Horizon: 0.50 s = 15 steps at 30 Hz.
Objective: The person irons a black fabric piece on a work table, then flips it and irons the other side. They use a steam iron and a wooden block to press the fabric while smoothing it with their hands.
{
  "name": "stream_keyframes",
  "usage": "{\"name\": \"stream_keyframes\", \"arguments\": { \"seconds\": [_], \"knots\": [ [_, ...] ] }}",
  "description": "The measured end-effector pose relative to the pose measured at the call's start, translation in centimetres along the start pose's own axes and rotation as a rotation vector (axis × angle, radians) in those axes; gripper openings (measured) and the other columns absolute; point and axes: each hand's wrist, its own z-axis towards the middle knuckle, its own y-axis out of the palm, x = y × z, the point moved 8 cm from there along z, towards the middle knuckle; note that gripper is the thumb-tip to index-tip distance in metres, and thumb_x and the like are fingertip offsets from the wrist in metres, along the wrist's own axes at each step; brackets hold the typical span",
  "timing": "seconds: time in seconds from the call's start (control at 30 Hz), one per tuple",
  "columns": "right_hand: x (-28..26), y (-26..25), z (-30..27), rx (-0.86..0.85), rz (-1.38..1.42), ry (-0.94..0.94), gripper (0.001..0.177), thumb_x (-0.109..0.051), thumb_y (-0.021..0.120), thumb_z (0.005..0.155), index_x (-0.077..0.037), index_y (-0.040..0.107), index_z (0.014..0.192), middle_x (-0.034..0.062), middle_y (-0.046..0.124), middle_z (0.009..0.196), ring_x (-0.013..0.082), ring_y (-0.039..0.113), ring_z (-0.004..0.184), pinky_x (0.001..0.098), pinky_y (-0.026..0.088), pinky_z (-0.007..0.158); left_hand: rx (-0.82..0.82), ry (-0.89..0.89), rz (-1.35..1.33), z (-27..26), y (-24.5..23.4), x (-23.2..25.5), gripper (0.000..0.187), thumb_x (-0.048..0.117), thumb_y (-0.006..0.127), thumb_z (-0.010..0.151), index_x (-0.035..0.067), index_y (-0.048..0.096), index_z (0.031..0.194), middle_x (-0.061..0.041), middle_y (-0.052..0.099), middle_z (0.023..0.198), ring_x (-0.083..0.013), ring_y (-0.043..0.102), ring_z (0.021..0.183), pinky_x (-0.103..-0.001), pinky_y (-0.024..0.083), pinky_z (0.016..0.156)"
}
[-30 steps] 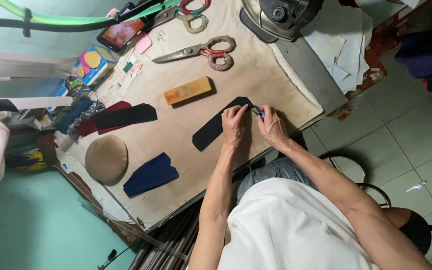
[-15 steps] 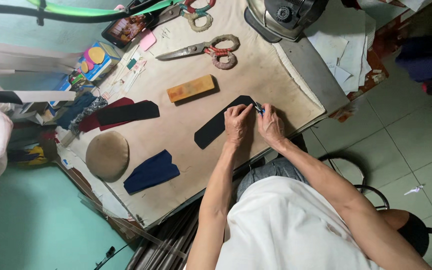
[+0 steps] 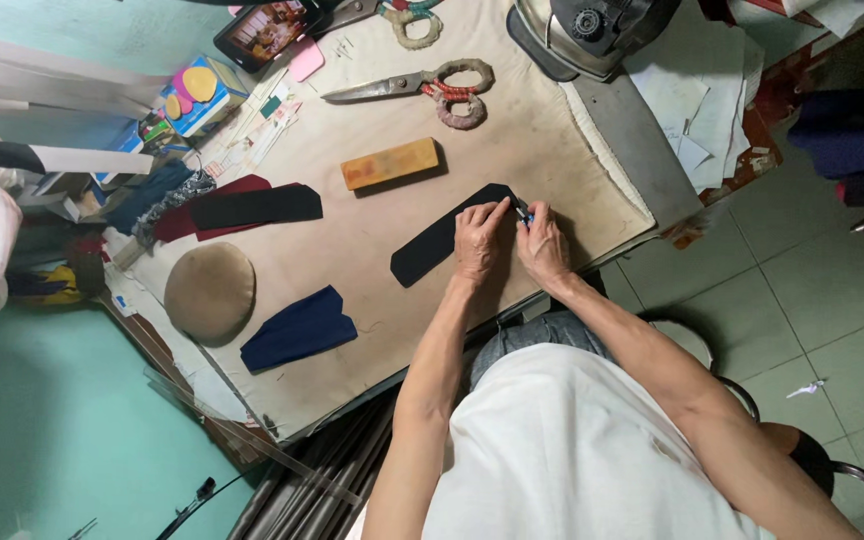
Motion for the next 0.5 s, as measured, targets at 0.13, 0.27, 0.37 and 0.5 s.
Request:
{"name": "stream_keyframes", "arguments": {
  "seconds": [0.13,0.27,0.37,0.5],
  "knots": [
    [0.3,0.2,0.2,0.007,0.004,-0.003,0.026,-0.015,0.057,0.095,-0.006,0.045,0.117,0.0265,0.062,0.088,0.0494,0.066,0.086,0.056,0.053,0.069,-0.012,0.003,-0.005,-0.1,0.1,-0.2,0.032,0.018,0.044,0.106,0.027,0.069,0.124,0.004,0.066,0.105,-0.0167,0.062,0.101,-0.029,0.045,0.091],
    [0.6,0.1,0.2,0.037,0.026,0.022,0.026,-0.015,0.058,0.095,-0.007,0.045,0.117,0.0246,0.061,0.088,0.0473,0.067,0.087,0.0541,0.054,0.069,-0.029,0.007,-0.004,0.2,-0.2,0.2,0.03,0.018,0.046,0.105,0.027,0.07,0.121,0.002,0.066,0.105,-0.0185,0.061,0.102,-0.031,0.045,0.091],
    [0.7,0.1,0.1,0.052,0.004,0.02,0.027,-0.016,0.059,0.095,-0.008,0.046,0.117,0.0241,0.061,0.089,0.0464,0.067,0.087,0.0541,0.054,0.07,-0.03,0.03,0.035,0.7,-1.0,1.1,0.033,0.018,0.043,0.105,0.029,0.069,0.121,0.004,0.065,0.107,-0.0169,0.06,0.104,-0.03,0.044,0.092],
    [0.8,0.3,0.2,0.056,0.011,-0.002,0.025,-0.015,0.057,0.097,-0.007,0.045,0.117,0.0249,0.059,0.091,0.047,0.066,0.087,0.0535,0.054,0.07,-0.018,0.06,0.073,0.5,-0.6,1.1,0.035,0.014,0.044,0.103,0.031,0.069,0.12,0.004,0.062,0.109,-0.0183,0.058,0.104,-0.031,0.043,0.09]
  ]
}}
